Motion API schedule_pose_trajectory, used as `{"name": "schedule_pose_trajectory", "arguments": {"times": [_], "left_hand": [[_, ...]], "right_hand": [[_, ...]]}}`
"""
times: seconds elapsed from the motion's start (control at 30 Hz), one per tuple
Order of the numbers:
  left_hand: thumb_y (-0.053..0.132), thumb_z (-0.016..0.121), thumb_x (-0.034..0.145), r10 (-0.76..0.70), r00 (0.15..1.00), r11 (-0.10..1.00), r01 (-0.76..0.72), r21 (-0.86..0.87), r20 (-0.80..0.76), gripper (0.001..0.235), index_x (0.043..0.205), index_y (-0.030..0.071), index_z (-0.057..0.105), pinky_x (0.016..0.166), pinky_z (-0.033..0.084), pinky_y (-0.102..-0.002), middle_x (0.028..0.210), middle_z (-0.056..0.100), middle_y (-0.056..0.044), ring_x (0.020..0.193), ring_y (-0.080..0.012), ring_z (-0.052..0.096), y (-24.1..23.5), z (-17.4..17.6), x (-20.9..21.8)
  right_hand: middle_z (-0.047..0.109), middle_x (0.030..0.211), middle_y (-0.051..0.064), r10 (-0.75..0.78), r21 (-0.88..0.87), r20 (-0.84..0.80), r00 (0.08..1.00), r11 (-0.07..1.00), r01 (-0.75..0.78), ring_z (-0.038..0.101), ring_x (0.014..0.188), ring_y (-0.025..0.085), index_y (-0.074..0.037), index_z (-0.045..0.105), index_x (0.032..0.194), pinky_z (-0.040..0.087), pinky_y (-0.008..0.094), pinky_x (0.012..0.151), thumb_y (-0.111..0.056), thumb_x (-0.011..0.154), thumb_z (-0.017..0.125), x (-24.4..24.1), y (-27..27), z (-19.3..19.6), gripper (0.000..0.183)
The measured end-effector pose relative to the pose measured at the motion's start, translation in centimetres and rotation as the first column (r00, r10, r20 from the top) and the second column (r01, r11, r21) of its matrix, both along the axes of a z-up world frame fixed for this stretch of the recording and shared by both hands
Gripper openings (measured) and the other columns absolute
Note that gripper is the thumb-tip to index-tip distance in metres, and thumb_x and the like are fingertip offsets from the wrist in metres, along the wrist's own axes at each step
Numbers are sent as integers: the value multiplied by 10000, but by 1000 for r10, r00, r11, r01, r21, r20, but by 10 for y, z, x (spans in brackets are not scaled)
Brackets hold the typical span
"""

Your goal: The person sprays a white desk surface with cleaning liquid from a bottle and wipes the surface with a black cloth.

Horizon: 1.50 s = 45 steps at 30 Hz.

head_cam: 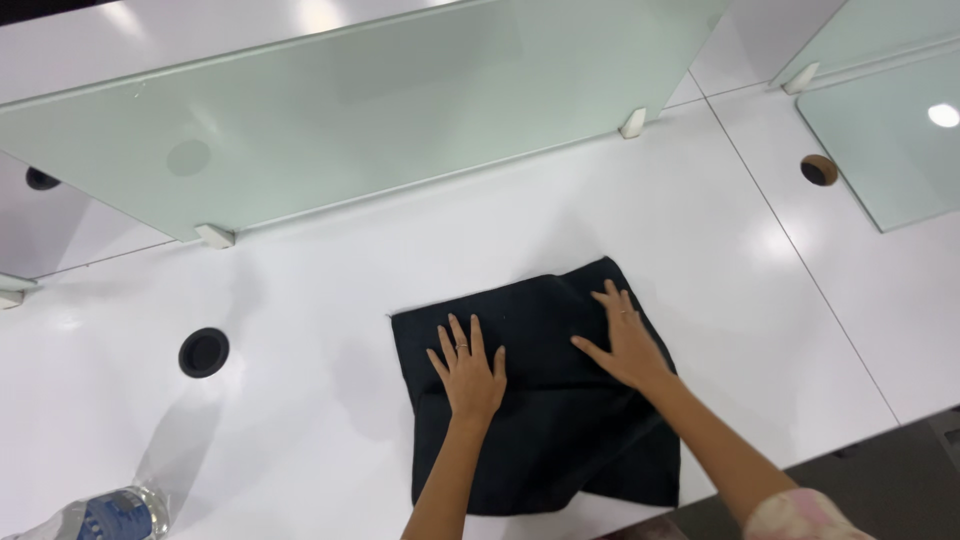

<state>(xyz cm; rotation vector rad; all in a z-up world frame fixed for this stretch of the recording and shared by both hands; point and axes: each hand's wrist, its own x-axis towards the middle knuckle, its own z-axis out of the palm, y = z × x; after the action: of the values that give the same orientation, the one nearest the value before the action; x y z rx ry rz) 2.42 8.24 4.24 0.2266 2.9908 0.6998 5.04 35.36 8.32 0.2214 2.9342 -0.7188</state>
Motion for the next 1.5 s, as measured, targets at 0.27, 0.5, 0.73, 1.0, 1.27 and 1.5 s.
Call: {"name": "schedule_pose_trajectory", "arguments": {"times": [0.27,0.5,0.73,1.0,1.27,1.5], "left_hand": [[564,486,985,-10,995,998,4,-58,-100,721,1581,193,319,1203,117,-592,1659,225,-144,1524,-359,172,1,7,-48],[573,494,966,58,995,997,-62,-54,-83,696,1533,179,401,1217,106,-591,1658,261,-109,1534,-341,186,13,12,-115],[581,468,970,95,987,991,-106,-77,-130,715,1559,183,386,1217,96,-593,1658,271,-103,1532,-348,188,15,7,-178],[601,461,968,104,987,991,-112,-66,-121,736,1580,203,362,1219,81,-599,1670,266,-85,1540,-337,180,1,-2,-251],[602,434,993,120,993,979,-114,-167,24,727,1593,201,346,1243,39,-601,1650,298,-81,1560,-323,159,-33,-10,-288],[452,420,1021,187,959,970,-215,-117,-214,615,1584,205,392,1207,88,-645,1683,272,-73,1536,-365,220,-23,-17,-256]], "right_hand": [[53,1688,119,-14,375,-46,999,926,31,-33,1449,646,-444,262,1566,-17,851,1022,-792,868,428,-59,-25,-48,797],[92,1692,94,44,402,-77,996,916,-10,18,1474,579,-401,245,1584,9,805,1084,-807,854,401,-124,-18,-43,850],[96,1693,78,56,395,-9,998,918,-48,11,1490,545,-393,225,1595,0,759,1120,-804,866,382,-206,-20,-30,851],[94,1696,128,91,348,-61,994,935,-64,14,1490,561,-330,236,1614,-9,762,1124,-766,920,364,-278,-34,-38,829],[317,1619,255,237,380,-189,953,913,-151,203,1516,469,-58,368,1584,86,659,1211,-565,1003,418,-302,-85,-60,773],[421,1577,170,536,295,-203,820,832,-471,299,1506,352,-27,450,1509,165,495,1245,-348,1038,449,-283,-119,-42,570]]}}
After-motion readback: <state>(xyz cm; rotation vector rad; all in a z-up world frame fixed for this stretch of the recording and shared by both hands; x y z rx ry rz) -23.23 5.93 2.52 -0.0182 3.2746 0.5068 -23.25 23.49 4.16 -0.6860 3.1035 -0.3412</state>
